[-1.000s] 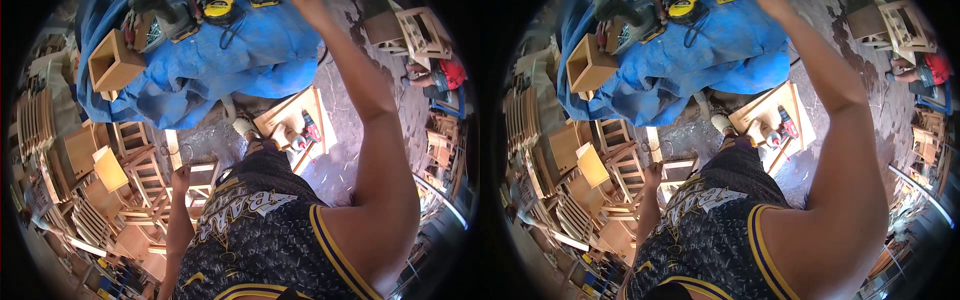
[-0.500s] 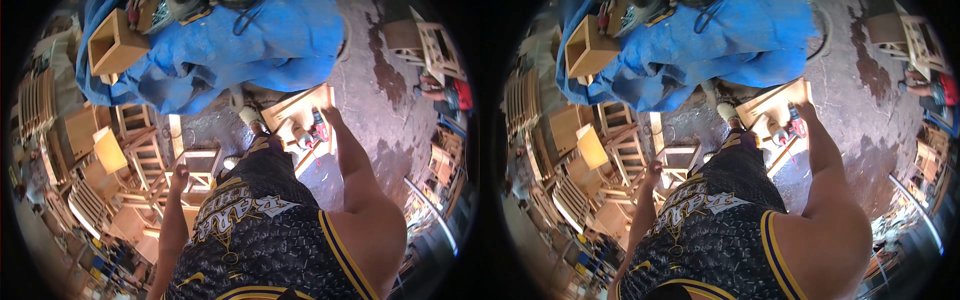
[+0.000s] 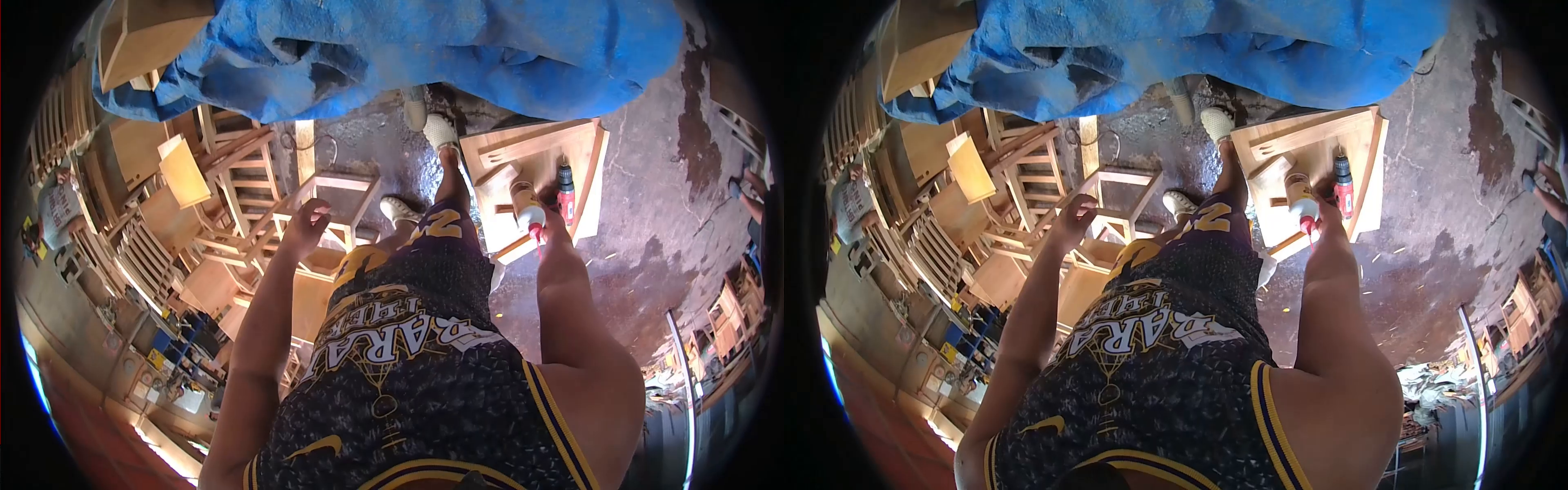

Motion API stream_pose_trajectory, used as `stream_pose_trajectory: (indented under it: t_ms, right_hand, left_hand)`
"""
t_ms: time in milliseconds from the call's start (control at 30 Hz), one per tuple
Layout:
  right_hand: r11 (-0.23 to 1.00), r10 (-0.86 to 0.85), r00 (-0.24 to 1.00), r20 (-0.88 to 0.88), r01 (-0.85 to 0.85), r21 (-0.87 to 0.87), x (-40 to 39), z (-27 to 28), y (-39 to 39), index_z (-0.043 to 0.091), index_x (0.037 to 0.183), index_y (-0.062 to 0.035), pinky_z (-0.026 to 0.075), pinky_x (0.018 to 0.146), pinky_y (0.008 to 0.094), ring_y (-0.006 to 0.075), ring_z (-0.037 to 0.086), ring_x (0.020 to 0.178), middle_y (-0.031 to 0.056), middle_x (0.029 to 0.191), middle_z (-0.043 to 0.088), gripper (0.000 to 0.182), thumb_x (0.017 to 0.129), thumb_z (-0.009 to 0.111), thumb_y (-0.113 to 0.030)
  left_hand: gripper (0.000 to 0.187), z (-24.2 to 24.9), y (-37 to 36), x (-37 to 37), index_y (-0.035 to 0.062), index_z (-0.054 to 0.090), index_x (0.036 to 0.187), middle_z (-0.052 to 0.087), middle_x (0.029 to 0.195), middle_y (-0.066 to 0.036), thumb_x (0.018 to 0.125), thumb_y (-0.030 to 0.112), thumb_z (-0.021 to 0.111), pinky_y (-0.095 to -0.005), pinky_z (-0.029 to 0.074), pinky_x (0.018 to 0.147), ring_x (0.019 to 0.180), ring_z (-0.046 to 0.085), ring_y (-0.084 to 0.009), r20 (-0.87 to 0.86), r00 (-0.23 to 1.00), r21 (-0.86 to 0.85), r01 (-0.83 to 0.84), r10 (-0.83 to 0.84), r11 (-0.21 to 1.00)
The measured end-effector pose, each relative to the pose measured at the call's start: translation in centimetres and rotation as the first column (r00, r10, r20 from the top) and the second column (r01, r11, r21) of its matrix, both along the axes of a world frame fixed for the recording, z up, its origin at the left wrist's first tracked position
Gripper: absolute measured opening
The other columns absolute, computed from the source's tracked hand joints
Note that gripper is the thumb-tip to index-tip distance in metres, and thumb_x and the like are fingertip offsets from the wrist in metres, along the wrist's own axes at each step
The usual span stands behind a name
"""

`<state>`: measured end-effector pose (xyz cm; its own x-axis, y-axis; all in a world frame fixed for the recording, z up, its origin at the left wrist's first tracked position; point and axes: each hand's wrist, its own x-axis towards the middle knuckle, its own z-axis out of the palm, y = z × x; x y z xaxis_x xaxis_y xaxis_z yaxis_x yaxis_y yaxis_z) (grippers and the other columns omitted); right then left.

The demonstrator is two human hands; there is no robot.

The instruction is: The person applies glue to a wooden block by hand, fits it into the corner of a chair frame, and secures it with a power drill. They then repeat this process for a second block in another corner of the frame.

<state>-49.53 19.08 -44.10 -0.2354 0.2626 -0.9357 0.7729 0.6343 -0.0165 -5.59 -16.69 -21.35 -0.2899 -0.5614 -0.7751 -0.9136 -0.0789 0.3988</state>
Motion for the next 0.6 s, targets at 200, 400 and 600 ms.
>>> stream_pose_trajectory:
  t_ms: [200, 400, 600]
  right_hand:
    - [0.981, -0.195, 0.954, -0.227, 0.188, -0.056, -0.2, -2.6, 1.6, 0.061, 0.098, 0.0030, 0.055, 0.058, 0.0339, 0.0189, 0.064, 0.073, 0.0094, 0.088, 0.064, 0.027, 0.081, 0.072, -0.015]
    - [0.984, 0.069, 0.647, -0.759, -0.168, -0.054, -6.1, -8.0, 8.8, 0.060, 0.097, -0.0010, 0.055, 0.062, 0.0337, 0.0209, 0.062, 0.069, 0.0069, 0.088, 0.063, 0.033, 0.075, 0.076, -0.018]
    - [0.613, 0.678, 0.134, -0.723, -0.646, 0.455, -12.6, 8.8, -0.3, 0.060, 0.108, -0.0068, 0.054, 0.073, 0.0376, 0.0219, 0.067, 0.084, 0.0051, 0.097, 0.069, 0.046, 0.075, 0.079, -0.031]
  left_hand:
    - [0.024, -0.1, 2.3, 1.2, 0.0056, 0.056, 0.113, 0.066, 0.105, -0.011, 0.092, 0.017, 0.058, -0.0342, 0.050, 0.088, 0.099, 0.064, -0.0230, 0.024, 0.997, 0.074, -0.078, 0.076, 0.994]
    - [0.020, -1.9, 6.5, 7.3, 0.0053, 0.060, 0.109, 0.066, 0.103, -0.007, 0.093, 0.019, 0.059, -0.0319, 0.049, 0.084, 0.094, 0.062, -0.0185, 0.000, 0.976, 0.085, -0.216, 0.216, 0.973]
    - [0.024, -4.3, 15.7, 15.7, 0.0065, 0.066, 0.104, 0.068, 0.100, -0.013, 0.086, 0.021, 0.062, -0.0367, 0.049, 0.087, 0.097, 0.065, -0.0263, 0.113, 0.891, 0.041, -0.446, 0.439, 0.894]
